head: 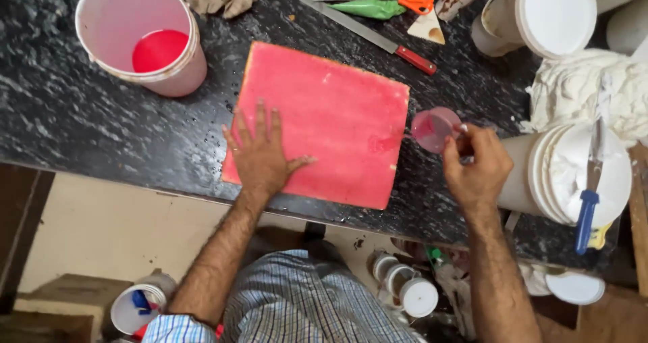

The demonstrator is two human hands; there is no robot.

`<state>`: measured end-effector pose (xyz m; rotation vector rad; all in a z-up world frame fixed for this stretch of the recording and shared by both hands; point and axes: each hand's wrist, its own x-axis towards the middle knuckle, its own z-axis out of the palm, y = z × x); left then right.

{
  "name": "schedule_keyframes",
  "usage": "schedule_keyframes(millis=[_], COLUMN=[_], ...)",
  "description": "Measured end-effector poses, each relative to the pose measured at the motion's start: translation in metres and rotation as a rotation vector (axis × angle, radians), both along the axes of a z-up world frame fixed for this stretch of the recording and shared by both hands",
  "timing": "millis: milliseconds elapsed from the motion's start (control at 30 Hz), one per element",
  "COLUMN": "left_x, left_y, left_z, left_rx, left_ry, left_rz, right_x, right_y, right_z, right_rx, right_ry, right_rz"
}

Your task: Apply frosting to the surface of a rectangular cake and spread it evenly with a spatula, then add decorative red liquid.

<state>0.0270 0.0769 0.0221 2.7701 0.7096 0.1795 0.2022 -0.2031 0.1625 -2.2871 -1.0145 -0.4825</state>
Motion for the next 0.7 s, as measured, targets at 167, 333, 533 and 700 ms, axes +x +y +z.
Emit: schedule_keyframes(millis=[167,333,533,700], left_x=[-0.008,-0.024,-0.043,-0.033], left_y=[0.022,0.030,0.085,0.174], left_z=[-0.002,0.005,-0.040,0.075], left_rx=[-0.023,-0.075,-0.274,-1.621], left_ry=[-0.051,-0.078,-0.648,-0.818], left_rz=[-0.025,-0.217,0.218,1.017], right_x=[-0.052,-0.098,-0.113,-0.094], right_y=[-0.019,0.005,0.041,0.074], right_z=[-0.015,-0.019,-0.009,-0.005], right_rx=[-0.167,-0.247,-0.124,-0.174], right_ry=[-0.134,-0.190,-0.371,-0.474], right_rz=[-0.109,-0.121,-0.251,-0.246])
